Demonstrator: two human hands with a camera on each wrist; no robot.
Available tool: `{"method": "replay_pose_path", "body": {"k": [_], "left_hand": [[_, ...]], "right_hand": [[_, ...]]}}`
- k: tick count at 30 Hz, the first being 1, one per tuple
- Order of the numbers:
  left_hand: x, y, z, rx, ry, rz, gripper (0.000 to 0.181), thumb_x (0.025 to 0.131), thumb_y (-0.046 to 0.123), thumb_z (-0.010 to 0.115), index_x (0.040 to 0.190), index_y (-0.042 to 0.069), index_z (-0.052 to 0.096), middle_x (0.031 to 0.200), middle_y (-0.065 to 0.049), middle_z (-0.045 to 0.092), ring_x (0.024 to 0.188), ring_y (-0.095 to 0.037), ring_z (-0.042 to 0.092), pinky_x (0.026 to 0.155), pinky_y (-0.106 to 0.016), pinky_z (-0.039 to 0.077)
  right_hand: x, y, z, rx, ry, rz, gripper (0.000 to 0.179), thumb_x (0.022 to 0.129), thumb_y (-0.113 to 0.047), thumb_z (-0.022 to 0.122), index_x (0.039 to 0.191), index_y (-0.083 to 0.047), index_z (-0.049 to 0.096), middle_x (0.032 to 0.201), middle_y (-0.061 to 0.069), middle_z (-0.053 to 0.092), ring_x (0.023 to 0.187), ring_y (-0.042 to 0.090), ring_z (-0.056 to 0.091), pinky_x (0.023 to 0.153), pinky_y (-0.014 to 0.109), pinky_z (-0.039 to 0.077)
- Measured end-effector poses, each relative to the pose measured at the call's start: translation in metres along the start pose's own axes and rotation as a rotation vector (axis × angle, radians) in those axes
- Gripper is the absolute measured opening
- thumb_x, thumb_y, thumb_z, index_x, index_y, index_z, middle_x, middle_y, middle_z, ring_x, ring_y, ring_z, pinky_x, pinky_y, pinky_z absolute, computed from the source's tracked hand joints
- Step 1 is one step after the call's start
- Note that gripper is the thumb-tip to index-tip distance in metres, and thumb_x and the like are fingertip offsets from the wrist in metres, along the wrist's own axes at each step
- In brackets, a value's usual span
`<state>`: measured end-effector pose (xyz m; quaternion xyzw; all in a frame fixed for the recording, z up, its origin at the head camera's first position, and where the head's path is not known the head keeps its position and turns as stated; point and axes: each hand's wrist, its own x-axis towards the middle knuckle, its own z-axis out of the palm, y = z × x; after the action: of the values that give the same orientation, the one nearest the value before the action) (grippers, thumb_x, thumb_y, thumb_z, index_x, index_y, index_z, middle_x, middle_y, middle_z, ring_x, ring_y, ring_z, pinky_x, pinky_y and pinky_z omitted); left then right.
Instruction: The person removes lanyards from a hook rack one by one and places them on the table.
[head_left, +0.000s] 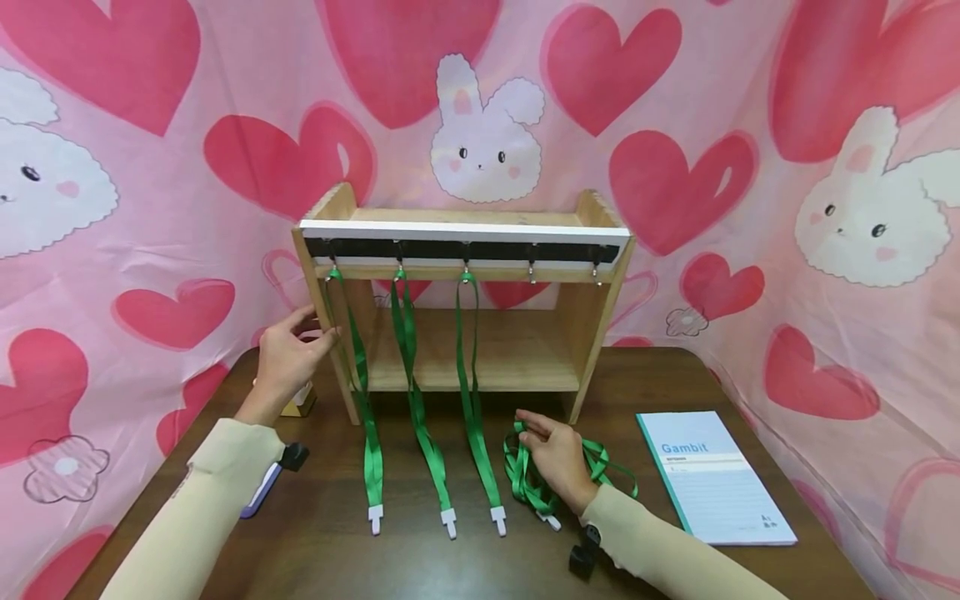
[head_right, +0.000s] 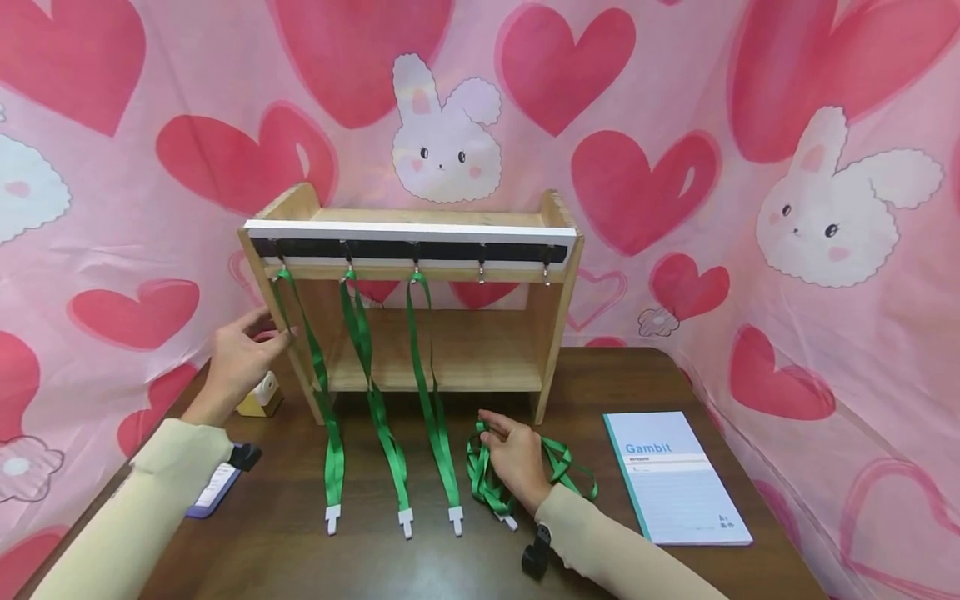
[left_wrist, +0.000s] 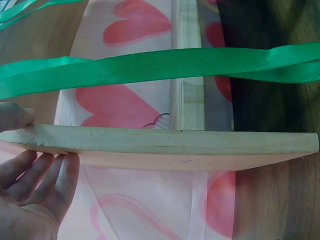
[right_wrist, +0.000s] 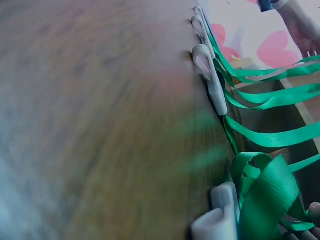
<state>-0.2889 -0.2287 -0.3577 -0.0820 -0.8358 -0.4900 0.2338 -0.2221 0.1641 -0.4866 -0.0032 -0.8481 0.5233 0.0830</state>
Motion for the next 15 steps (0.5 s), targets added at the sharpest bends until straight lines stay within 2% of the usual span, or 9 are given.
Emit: {"method": "replay_pose_path", "body": {"k": [11,15], "left_hand": [[-0.0006,-0.0006,0.0001,0.000,0.003,0.001,0.052,0.090,0.026,0.077,0.135,0.005,0.063,0.117,-0.024,0.073,0.083,0.014,0.064,0.069,-0.006,0.053],[-0.0004,-0.0004,-0.0002,0.003,0.004,-0.002,0.052,0.090,0.027,0.076,0.135,0.005,0.063,0.117,-0.024,0.073,0.083,0.014,0.063,0.069,-0.006,0.053]], "right_hand": [[-0.0019,-0.0005,-0.0030,-0.016,0.023,-0.003,0.035,0.092,-0.010,0.072,0.126,-0.018,0.073,0.122,-0.002,0.076,0.111,0.018,0.073,0.086,0.028,0.060],[-0.0022,-0.0024,-0.0037,-0.042,0.022,-0.014,0.036,0.091,-0.012,0.074,0.126,-0.019,0.073,0.122,-0.003,0.076,0.112,0.017,0.072,0.089,0.033,0.060]]}}
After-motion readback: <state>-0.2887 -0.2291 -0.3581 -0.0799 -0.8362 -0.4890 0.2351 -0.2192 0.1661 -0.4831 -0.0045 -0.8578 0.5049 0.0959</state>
